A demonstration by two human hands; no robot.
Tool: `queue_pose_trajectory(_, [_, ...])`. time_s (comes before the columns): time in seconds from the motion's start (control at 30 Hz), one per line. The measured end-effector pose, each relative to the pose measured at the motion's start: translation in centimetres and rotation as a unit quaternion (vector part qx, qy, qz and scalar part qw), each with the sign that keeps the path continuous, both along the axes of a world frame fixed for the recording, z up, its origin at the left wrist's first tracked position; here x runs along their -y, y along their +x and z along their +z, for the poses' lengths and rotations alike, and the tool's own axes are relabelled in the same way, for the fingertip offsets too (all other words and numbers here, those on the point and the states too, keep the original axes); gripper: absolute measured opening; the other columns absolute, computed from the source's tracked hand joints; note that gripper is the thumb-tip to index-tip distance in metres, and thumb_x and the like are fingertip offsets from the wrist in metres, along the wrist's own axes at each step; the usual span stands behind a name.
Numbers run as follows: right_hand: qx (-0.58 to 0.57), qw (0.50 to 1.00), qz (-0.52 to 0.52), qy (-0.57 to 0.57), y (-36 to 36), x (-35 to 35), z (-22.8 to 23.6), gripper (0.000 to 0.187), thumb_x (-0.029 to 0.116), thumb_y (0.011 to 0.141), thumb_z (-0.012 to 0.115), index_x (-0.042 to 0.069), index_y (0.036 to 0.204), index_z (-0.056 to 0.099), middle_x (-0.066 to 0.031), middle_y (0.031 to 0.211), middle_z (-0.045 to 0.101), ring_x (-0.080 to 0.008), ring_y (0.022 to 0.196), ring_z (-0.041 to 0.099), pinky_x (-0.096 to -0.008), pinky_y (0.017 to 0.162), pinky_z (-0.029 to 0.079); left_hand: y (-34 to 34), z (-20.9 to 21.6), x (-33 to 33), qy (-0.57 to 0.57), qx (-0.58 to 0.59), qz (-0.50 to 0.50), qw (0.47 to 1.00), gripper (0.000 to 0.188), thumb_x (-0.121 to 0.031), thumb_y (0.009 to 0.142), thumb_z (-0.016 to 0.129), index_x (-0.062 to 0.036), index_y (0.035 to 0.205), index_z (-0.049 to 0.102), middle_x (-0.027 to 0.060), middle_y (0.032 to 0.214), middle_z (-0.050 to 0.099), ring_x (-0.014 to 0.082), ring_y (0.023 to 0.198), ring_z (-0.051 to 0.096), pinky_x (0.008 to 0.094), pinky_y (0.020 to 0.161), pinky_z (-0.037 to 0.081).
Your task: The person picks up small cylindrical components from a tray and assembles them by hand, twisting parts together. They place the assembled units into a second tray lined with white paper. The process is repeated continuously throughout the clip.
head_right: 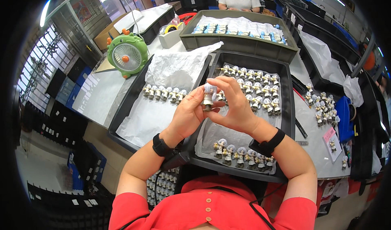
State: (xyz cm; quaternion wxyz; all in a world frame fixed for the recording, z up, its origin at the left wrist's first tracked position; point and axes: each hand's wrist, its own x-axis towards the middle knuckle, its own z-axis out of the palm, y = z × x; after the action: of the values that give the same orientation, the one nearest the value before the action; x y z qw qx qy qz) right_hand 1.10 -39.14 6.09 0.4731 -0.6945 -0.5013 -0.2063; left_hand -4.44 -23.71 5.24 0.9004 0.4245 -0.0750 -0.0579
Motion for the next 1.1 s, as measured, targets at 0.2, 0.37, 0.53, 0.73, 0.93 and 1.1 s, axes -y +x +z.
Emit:
queue_pose_trajectory(0.2, [0.109,0.994,0.013,-0.023,-0.1,-0.2,0.1,0.076,-0.001,0.060,0.073,0.008,0.129,0.043,-0.0115,0.118,0.050,-0.0297,0.107,0.048,-0.0368,0.091,0.044,-0.2,-0.5,0.1,0.178,0.060,0.038,0.981,0.041,-0.035,0.093,0.052,-0.0060,0.122,0.048,0.0022,0.104,0.058,0.0134,0.096,0.060,0.0258,0.077,0.050])
queue_pose_trajectory(0.37, [0.021,0.999,0.037,-0.002,-0.2,-0.5,-0.5,0.084,-0.003,0.058,0.073,0.008,0.134,0.038,-0.0112,0.122,0.049,-0.0279,0.108,0.047,-0.0354,0.088,0.047,-0.4,0.4,-0.1,0.066,0.030,-0.015,0.997,0.044,-0.036,0.093,0.051,-0.0059,0.125,0.046,0.0063,0.110,0.057,0.0169,0.098,0.060,0.0276,0.078,0.051])
queue_pose_trajectory(0.53, [-0.141,0.987,0.075,0.008,-0.7,-0.4,-0.4,0.088,-0.006,0.061,0.071,0.010,0.138,0.031,-0.0091,0.127,0.045,-0.0192,0.105,0.050,-0.0268,0.076,0.055,-0.2,0.4,-0.2,-0.014,0.020,-0.055,0.998,0.047,-0.039,0.096,0.041,-0.0049,0.129,0.041,0.0108,0.118,0.053,0.0224,0.101,0.060,0.0316,0.081,0.051])
queue_pose_trajectory(0.73, [-0.190,0.978,0.088,0.003,-0.5,-0.3,-0.3,0.090,-0.006,0.062,0.072,0.013,0.139,0.030,-0.0097,0.129,0.044,-0.0164,0.099,0.052,-0.0248,0.073,0.056,-0.3,0.9,-0.1,-0.035,0.013,-0.067,0.997,0.051,-0.044,0.098,0.029,-0.0050,0.129,0.040,0.0127,0.120,0.052,0.0255,0.102,0.060,0.0352,0.083,0.051])
queue_pose_trajectory(0.93, [-0.149,0.987,0.065,-0.008,-0.1,-0.2,-0.4,0.089,-0.001,0.062,0.076,0.013,0.138,0.033,-0.0082,0.127,0.048,-0.0173,0.101,0.053,-0.0285,0.081,0.052,-0.2,0.8,-0.2,-0.028,0.012,-0.067,0.997,0.052,-0.045,0.098,0.028,-0.0056,0.130,0.040,0.0116,0.120,0.053,0.0246,0.102,0.060,0.0352,0.083,0.051])
queue_pose_trajectory(1.1, [-0.136,0.989,0.056,-0.004,-0.1,-0.4,-0.3,0.087,0.002,0.060,0.079,0.012,0.136,0.037,-0.0077,0.127,0.050,-0.0181,0.103,0.053,-0.0307,0.087,0.048,-0.1,0.6,-0.5,0.001,0.023,-0.074,0.997,0.054,-0.047,0.097,0.025,-0.0096,0.135,0.035,0.0128,0.126,0.049,0.0284,0.108,0.056,0.0399,0.089,0.049])
